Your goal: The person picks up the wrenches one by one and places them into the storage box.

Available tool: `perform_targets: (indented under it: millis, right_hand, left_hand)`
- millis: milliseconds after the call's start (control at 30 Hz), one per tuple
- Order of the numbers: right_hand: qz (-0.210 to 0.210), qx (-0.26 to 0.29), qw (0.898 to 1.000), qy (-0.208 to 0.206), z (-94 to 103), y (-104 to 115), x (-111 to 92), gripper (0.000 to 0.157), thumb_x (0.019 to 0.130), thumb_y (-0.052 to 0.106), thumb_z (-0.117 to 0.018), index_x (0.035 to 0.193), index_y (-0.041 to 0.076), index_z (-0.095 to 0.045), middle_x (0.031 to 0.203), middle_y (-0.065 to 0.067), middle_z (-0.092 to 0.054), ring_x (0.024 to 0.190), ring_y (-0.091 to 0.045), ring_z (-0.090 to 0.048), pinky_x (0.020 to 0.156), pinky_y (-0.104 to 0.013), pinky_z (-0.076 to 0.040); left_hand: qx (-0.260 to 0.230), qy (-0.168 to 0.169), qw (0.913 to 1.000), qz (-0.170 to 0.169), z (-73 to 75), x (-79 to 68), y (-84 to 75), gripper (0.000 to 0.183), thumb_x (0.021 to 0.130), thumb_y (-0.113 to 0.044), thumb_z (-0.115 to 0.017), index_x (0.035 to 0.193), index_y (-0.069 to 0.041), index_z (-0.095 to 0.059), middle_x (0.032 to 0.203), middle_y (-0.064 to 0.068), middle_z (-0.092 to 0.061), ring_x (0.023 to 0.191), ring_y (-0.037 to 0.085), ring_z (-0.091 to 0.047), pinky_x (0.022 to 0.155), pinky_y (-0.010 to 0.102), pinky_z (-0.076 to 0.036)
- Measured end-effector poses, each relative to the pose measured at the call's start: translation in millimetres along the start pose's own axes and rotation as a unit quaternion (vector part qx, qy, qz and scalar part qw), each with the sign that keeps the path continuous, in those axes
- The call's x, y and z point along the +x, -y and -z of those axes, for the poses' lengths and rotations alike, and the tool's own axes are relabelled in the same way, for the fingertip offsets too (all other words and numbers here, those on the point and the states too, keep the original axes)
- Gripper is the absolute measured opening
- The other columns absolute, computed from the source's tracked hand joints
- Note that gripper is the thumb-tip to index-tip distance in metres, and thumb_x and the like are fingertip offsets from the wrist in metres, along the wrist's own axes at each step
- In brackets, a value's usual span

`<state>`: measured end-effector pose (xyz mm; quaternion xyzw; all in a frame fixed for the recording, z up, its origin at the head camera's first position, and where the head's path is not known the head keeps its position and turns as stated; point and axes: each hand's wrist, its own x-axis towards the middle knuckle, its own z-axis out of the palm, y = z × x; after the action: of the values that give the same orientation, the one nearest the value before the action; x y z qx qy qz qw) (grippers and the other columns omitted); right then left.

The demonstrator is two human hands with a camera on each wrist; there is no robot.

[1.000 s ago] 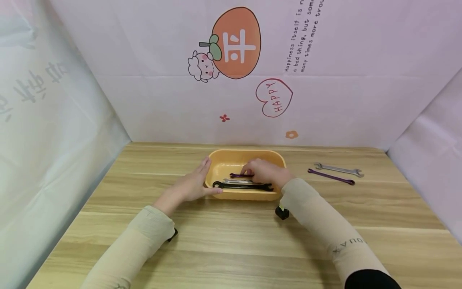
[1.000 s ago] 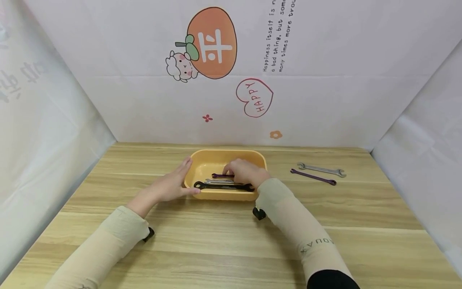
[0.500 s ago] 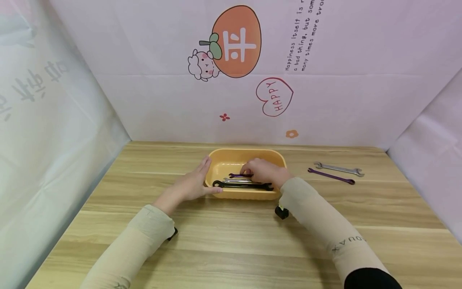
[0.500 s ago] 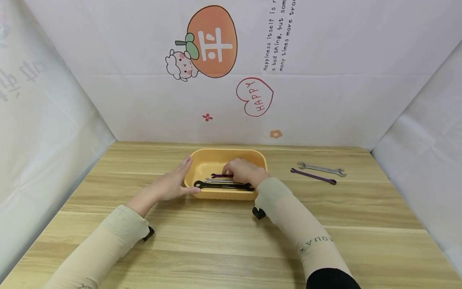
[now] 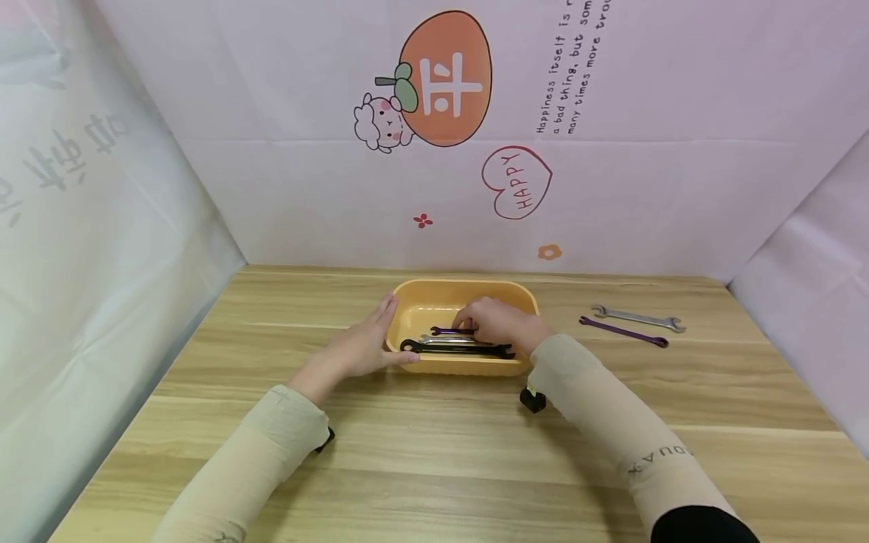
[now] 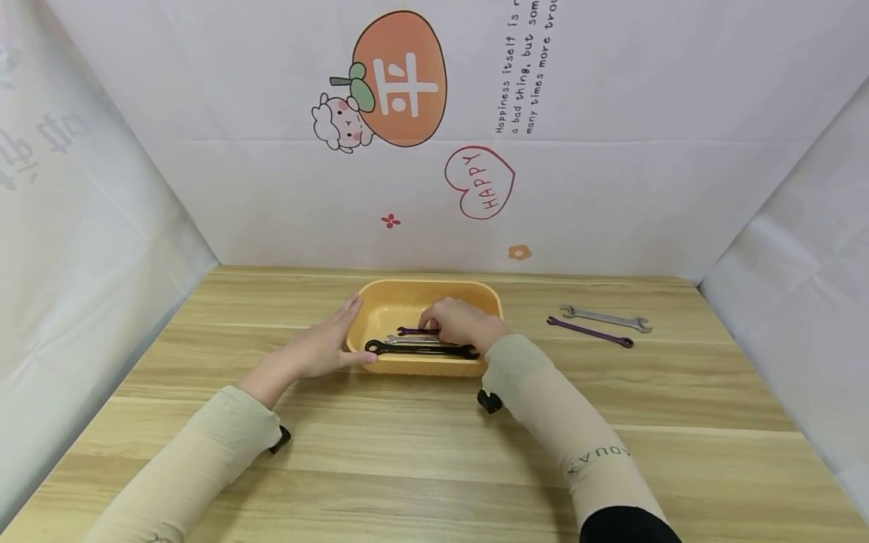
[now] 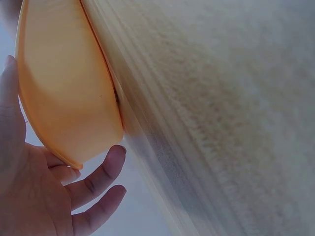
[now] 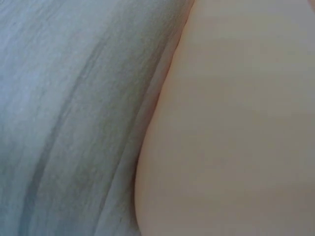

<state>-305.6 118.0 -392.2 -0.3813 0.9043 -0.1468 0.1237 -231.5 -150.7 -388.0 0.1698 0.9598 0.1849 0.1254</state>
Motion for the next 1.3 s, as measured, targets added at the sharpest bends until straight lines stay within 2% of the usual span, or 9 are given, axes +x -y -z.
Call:
perform_targets:
  millis: [200,433,633,767,833,1033,1200,1300]
  right_hand:
    - [0.010,0.001,1.000,0.000,-0.1,-1.3,0.2,0.038,0.090,-0.014,-0.062,0.118,0.007,-0.077,0.101,-0.005,-0.072,0.092,-0.019,-0.066,0.087,-0.036,-0.057]
    - [0.017,0.000,1.000,-0.006,-0.2,-0.7,-1.2,0.040,0.091,-0.015,-0.057,0.119,0.005,-0.077,0.100,-0.006,-0.072,0.090,-0.019,-0.065,0.084,-0.036,-0.057]
    - [0.017,-0.005,1.000,-0.008,-0.4,0.0,-3.5,0.042,0.090,-0.015,-0.055,0.120,0.005,-0.077,0.102,-0.007,-0.070,0.092,-0.020,-0.065,0.085,-0.036,-0.056]
    - [0.022,-0.007,1.000,-0.008,-0.1,0.4,-4.6,0.040,0.091,-0.013,-0.056,0.121,0.005,-0.076,0.104,-0.008,-0.071,0.094,-0.021,-0.066,0.086,-0.037,-0.057]
    - [0.016,-0.002,1.000,-0.006,0.9,0.6,-5.6,0.040,0.092,-0.012,-0.056,0.122,0.005,-0.076,0.107,-0.008,-0.071,0.096,-0.022,-0.066,0.087,-0.038,-0.056]
    - [-0.001,0.008,1.000,0.001,8.4,1.5,-10.2,0.038,0.094,-0.010,-0.056,0.125,0.005,-0.074,0.110,-0.008,-0.071,0.099,-0.022,-0.065,0.087,-0.037,-0.056]
    - [0.003,0.003,1.000,0.005,11.8,0.5,-11.8,0.036,0.095,-0.008,-0.058,0.125,0.005,-0.074,0.110,-0.008,-0.071,0.097,-0.020,-0.066,0.085,-0.036,-0.057]
    - [0.004,0.002,1.000,0.003,13.7,0.1,-13.2,0.034,0.097,-0.007,-0.058,0.125,0.005,-0.074,0.111,-0.008,-0.072,0.097,-0.020,-0.067,0.084,-0.035,-0.057]
  left_hand:
    - [0.000,-0.002,1.0000,0.003,-0.3,0.2,1.2,0.123,0.085,-0.078,-0.060,0.165,-0.012,0.005,0.170,0.001,0.013,0.128,0.043,-0.056,0.082,0.043,-0.058]
    - [0.000,-0.003,1.0000,0.003,-0.2,0.4,1.0,0.120,0.088,-0.074,-0.062,0.165,-0.011,0.004,0.170,0.002,0.013,0.133,0.044,-0.051,0.090,0.048,-0.056]
    - [0.003,-0.001,1.0000,0.007,0.8,-0.5,-0.1,0.122,0.085,-0.078,-0.060,0.165,-0.012,0.004,0.170,0.001,0.014,0.130,0.043,-0.054,0.081,0.044,-0.058]
    - [0.002,-0.001,1.0000,0.007,0.7,-0.7,-0.3,0.123,0.085,-0.079,-0.060,0.165,-0.012,0.004,0.170,0.001,0.013,0.131,0.044,-0.053,0.085,0.046,-0.057]
    - [0.003,-0.001,1.0000,0.006,0.6,-0.7,-0.5,0.123,0.085,-0.079,-0.060,0.165,-0.011,0.003,0.171,0.002,0.012,0.132,0.044,-0.052,0.089,0.047,-0.056]
    - [0.006,0.001,1.0000,0.005,0.3,-0.3,-0.5,0.122,0.086,-0.077,-0.060,0.165,-0.011,0.004,0.171,0.005,0.010,0.133,0.044,-0.051,0.083,0.046,-0.058]
    - [0.003,0.000,1.0000,0.005,0.5,-0.4,-0.7,0.121,0.087,-0.075,-0.062,0.165,-0.011,0.004,0.171,0.004,0.011,0.136,0.045,-0.048,0.094,0.051,-0.054]
    - [0.000,0.001,1.0000,0.006,0.5,-0.8,-1.2,0.119,0.088,-0.073,-0.063,0.165,-0.011,0.005,0.171,0.003,0.012,0.136,0.045,-0.048,0.095,0.052,-0.053]
